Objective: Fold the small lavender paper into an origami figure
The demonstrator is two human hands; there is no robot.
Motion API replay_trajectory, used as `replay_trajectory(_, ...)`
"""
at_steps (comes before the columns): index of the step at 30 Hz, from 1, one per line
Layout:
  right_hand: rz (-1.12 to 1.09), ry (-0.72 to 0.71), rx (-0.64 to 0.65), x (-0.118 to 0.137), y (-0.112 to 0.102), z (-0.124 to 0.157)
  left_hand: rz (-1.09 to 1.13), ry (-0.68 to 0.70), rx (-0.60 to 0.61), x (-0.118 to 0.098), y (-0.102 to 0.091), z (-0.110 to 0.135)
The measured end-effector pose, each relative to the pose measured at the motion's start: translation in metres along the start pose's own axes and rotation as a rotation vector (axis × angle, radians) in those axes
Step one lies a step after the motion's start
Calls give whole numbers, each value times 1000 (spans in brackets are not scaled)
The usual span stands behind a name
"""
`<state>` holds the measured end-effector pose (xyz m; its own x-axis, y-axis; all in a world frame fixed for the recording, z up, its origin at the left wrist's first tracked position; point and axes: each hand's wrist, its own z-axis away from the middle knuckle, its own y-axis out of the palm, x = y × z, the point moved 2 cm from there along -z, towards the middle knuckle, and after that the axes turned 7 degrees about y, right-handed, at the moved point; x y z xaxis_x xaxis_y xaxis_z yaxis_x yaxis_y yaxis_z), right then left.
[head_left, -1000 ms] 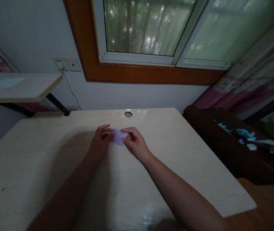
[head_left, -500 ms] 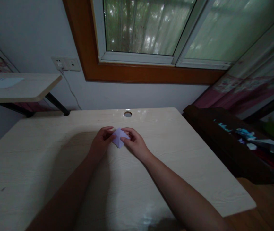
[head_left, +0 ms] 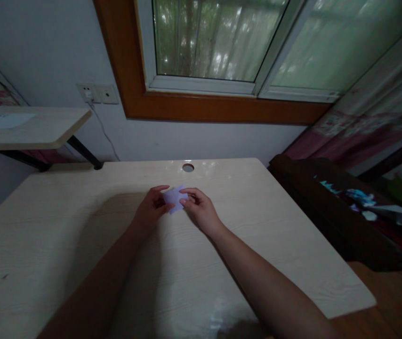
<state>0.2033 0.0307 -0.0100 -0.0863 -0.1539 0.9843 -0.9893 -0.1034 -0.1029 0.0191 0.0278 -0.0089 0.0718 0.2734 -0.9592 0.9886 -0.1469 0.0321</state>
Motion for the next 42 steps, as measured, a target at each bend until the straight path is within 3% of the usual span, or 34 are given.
replay_trajectory(8,173,-116,-21,13,-3,4,-213,68,-177,-7,-4,1)
replay_trajectory(15,250,-167,-101,20,-5,6,-402,142,-128,-8,-5,3)
replay_trajectory(20,282,-197,-90,21,-6,7,-459,193,-139,-11,-7,3)
replay_trajectory(27,246,-316,-172,25,-4,7,-336,129,-168,-11,-7,0)
replay_trajectory(33,285,-327,-123,24,-4,8,-154,-22,-128,-10,-3,1)
replay_trajectory(42,308,-378,-120,20,-4,7,-188,38,-96,-6,-3,1)
